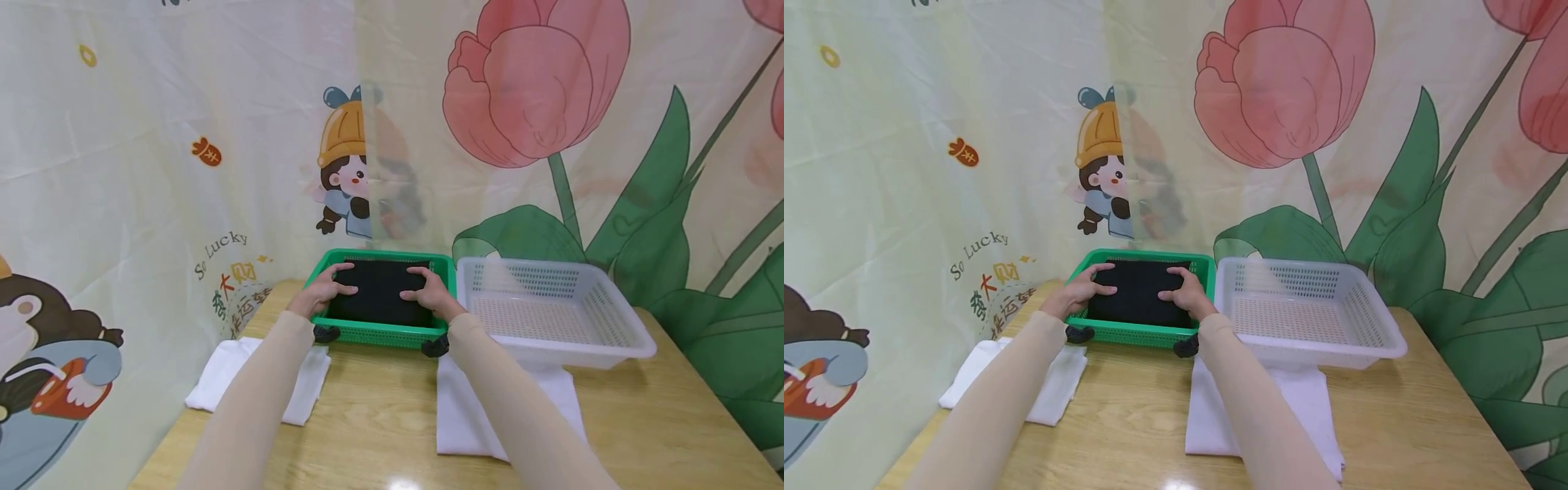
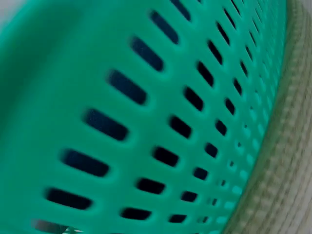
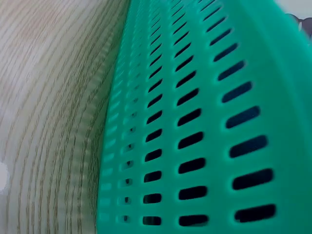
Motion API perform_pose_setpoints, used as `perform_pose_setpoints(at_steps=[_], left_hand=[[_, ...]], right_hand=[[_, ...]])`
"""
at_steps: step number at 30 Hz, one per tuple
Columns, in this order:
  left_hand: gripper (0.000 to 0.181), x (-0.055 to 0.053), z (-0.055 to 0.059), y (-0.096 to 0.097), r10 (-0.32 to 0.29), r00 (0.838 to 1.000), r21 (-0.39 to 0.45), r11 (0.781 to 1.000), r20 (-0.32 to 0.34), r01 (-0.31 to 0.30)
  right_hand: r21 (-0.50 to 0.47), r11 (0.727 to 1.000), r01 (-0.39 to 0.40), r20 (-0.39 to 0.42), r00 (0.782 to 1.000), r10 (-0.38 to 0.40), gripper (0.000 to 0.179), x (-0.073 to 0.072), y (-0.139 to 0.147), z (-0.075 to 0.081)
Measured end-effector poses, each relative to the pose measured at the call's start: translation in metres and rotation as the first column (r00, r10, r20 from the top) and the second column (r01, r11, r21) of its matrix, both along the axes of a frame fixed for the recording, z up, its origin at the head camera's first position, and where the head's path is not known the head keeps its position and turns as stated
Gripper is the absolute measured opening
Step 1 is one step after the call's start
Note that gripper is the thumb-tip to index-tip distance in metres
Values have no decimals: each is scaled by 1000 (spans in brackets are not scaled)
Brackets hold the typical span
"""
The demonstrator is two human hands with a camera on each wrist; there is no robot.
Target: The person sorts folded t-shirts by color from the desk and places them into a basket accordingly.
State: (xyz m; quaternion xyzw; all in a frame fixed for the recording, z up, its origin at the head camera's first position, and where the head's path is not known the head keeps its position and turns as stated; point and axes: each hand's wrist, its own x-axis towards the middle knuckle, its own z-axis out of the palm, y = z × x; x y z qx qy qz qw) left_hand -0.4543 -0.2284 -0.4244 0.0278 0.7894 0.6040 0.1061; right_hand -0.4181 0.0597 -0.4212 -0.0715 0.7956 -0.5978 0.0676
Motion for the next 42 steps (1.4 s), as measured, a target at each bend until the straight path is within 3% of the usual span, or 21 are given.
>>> perform_pose_setpoints(at_steps=[6,12,18,22,28,34,36,39,42], left_hand=[[78,-9,-13,-2,6,1000,-27,1000,-1,-6],[78,-19,-17,-4,4,1000,-78,997,-6,-4],[75,-8,-16,-4,-7,1000,-173,985,-18,4],[72,0,-12,1,-31,999,-279,960,-33,21],[69,11,7,7,-71,996,-433,901,-58,39],[64,33,33,6,-114,991,-643,765,-77,38],[60,42,40,6,-126,985,-673,740,-119,13],[54,55,52,7,-132,969,-661,750,-209,-41],[49,68,61,9,-140,951,-605,794,-277,-59]], right_hand=[[35,999,26,-2,1000,-26,68,-3,-2,-5],[61,998,26,16,999,-27,70,-5,-6,-8],[109,994,2,28,1000,-5,72,-4,-7,-14],[169,985,-43,58,998,34,75,1,-4,-14],[198,975,-101,86,993,85,79,10,1,1],[230,957,-175,90,983,158,82,24,19,33],[235,950,-206,83,978,191,82,30,29,46],[238,941,-241,66,971,232,82,44,50,67],[248,934,-259,29,965,260,83,60,75,87]])
